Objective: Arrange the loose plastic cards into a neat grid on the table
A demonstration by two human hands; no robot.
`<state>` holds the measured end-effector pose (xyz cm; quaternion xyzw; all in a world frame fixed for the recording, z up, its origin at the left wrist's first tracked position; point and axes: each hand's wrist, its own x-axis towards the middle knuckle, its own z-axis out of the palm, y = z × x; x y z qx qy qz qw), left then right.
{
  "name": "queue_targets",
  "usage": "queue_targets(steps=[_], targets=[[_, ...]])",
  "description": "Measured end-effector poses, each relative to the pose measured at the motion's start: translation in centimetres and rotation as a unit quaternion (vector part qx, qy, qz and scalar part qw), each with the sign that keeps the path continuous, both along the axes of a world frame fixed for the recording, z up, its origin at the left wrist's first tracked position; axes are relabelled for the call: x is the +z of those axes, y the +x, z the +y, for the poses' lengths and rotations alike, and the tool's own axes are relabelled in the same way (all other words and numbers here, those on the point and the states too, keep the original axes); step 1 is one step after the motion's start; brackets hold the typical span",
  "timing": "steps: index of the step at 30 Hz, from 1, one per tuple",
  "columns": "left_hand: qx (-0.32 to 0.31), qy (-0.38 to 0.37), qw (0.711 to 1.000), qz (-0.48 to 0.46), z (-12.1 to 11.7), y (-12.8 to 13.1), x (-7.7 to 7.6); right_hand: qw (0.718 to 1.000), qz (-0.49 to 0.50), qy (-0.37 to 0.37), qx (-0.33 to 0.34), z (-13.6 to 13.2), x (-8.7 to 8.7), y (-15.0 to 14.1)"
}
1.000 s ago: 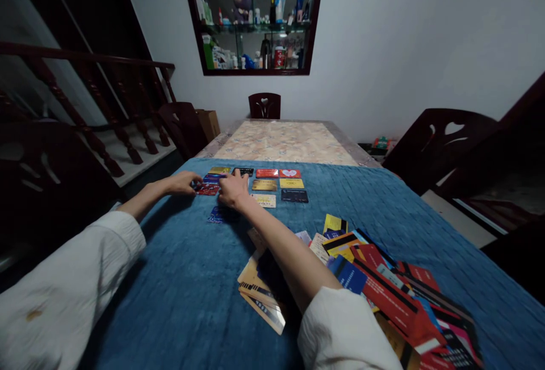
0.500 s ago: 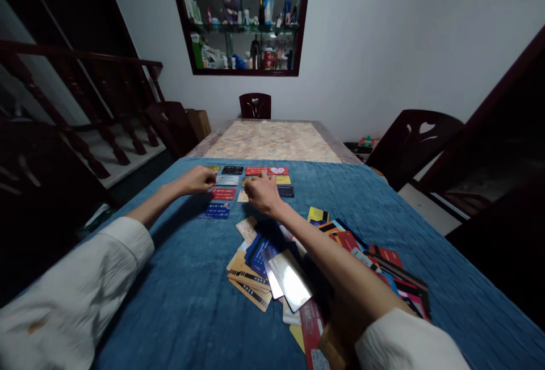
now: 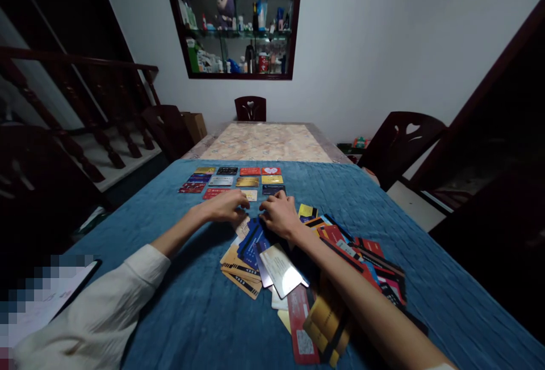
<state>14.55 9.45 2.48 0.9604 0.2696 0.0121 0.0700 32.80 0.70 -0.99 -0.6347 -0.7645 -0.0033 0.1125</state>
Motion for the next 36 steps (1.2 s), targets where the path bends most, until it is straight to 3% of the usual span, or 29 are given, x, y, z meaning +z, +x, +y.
queue_targets(steps=[3,6,17,24,32,36], targets=[[-0.029,0.014,0.998,0.057,-1.2,0.6,-0.2,1.000,-0.011,-0.024,0.002,-1.1,-0.1,-0.2],[-0.009,0.008,0.996,0.090,-1.9,0.9,-0.3,0.999,-0.012,-0.040,0.015,-1.7,-0.2,-0.3],[-0.018,-0.010,0.995,0.095,-3.0,2.3,-0.2,0.996,0.069,-0.054,0.035,-2.0,-0.4,-0.1],[-0.010,-0.079,0.995,0.056,-3.0,2.3,-0.7,0.990,0.122,-0.054,0.044,-1.8,-0.5,0.3],[0.002,-0.115,0.992,0.044,-2.5,2.4,-1.7,0.993,0.092,-0.060,0.034,-1.6,-0.5,0.7],[-0.010,-0.099,0.993,0.056,-2.4,2.4,-1.9,0.993,0.091,-0.074,0.032,-1.6,-0.3,0.7]])
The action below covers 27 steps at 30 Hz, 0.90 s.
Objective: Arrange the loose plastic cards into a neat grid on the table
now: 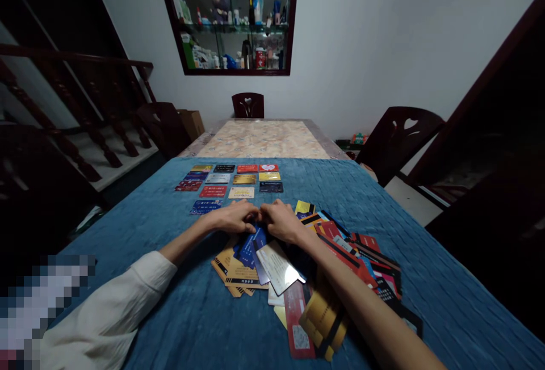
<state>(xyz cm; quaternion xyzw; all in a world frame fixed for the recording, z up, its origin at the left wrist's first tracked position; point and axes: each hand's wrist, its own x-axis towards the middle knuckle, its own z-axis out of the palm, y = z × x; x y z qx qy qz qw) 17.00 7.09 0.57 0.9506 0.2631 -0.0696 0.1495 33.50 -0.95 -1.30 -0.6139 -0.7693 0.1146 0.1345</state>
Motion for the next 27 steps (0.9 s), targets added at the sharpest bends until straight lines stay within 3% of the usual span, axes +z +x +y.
queue_targets(steps=[9,18,27], targets=[[0.016,0.008,0.998,-0.059,0.7,-0.1,-0.5,1.000,0.022,0.013,0.016,0.0,-0.2,0.3],[0.110,-0.039,0.979,-0.168,2.3,-0.4,-1.0,0.999,0.031,0.024,-0.010,0.0,-0.1,-0.1],[0.216,-0.072,0.933,-0.278,3.3,-0.6,-1.3,0.994,0.080,0.052,-0.055,0.1,0.2,0.2]])
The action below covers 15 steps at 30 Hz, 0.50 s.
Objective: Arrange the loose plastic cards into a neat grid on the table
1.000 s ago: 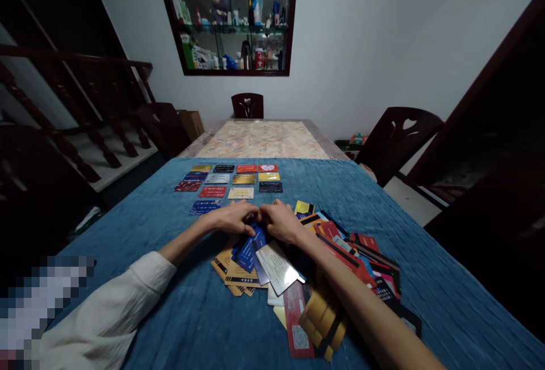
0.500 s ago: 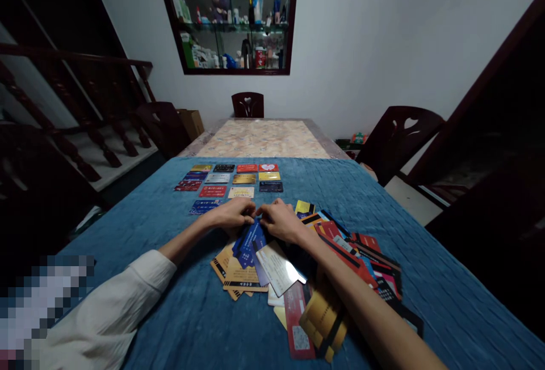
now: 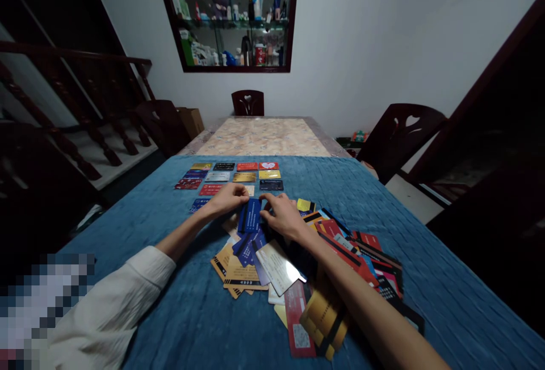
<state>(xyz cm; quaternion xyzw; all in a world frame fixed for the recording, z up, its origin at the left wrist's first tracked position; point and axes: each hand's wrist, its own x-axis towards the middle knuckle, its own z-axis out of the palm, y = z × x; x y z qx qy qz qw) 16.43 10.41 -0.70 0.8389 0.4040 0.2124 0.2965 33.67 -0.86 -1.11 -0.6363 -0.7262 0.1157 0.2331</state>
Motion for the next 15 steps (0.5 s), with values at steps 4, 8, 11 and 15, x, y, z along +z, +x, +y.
queue_targets(steps=[4,8,11,15], targets=[[0.043,-0.026,0.998,-0.042,0.0,0.1,0.0,1.000,-0.018,0.006,-0.021,-0.3,0.5,-0.3],[0.082,-0.055,0.992,-0.076,-0.7,0.5,0.1,0.996,-0.079,0.011,-0.046,-1.1,1.1,-1.1],[0.101,-0.078,0.987,-0.098,-1.4,1.0,0.2,0.990,-0.133,0.008,-0.056,-1.5,1.6,-1.7],[0.103,-0.110,0.982,-0.117,-2.0,1.3,0.3,0.980,-0.188,-0.016,-0.065,-1.8,1.7,-2.1]])
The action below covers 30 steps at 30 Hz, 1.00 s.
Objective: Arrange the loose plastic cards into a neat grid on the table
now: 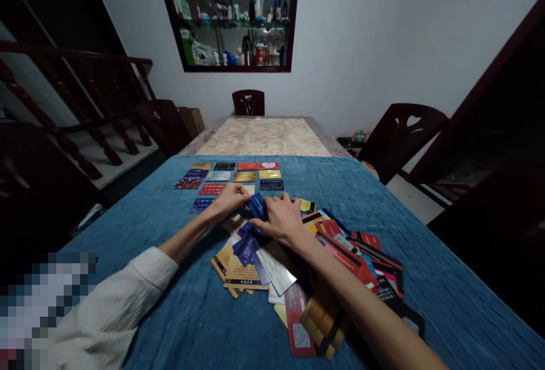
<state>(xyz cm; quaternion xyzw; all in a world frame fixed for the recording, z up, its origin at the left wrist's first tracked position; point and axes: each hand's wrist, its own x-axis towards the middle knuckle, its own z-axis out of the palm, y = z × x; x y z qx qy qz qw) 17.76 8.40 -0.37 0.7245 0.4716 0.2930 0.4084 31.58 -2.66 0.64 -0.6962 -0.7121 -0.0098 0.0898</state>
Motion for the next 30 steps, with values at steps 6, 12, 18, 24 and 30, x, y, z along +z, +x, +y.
queue_targets(steps=[6,12,18,24,30], targets=[[-0.006,-0.045,0.998,-0.037,-0.2,0.0,-0.1,1.000,-0.019,-0.015,-0.018,0.4,-0.7,0.5],[-0.084,0.003,0.996,-0.007,1.0,-0.2,-1.3,0.999,-0.003,-0.047,0.008,1.0,-0.8,1.8],[-0.217,0.033,0.973,0.065,1.1,-0.7,-1.3,0.997,0.008,-0.068,0.030,1.2,-0.6,3.0],[-0.208,0.117,0.964,0.121,0.4,-0.8,-0.9,0.997,0.010,-0.065,0.030,1.4,-0.3,3.7],[-0.175,0.131,0.969,0.118,0.5,-0.7,-0.7,0.999,0.025,-0.019,0.028,1.4,-0.2,3.9]])
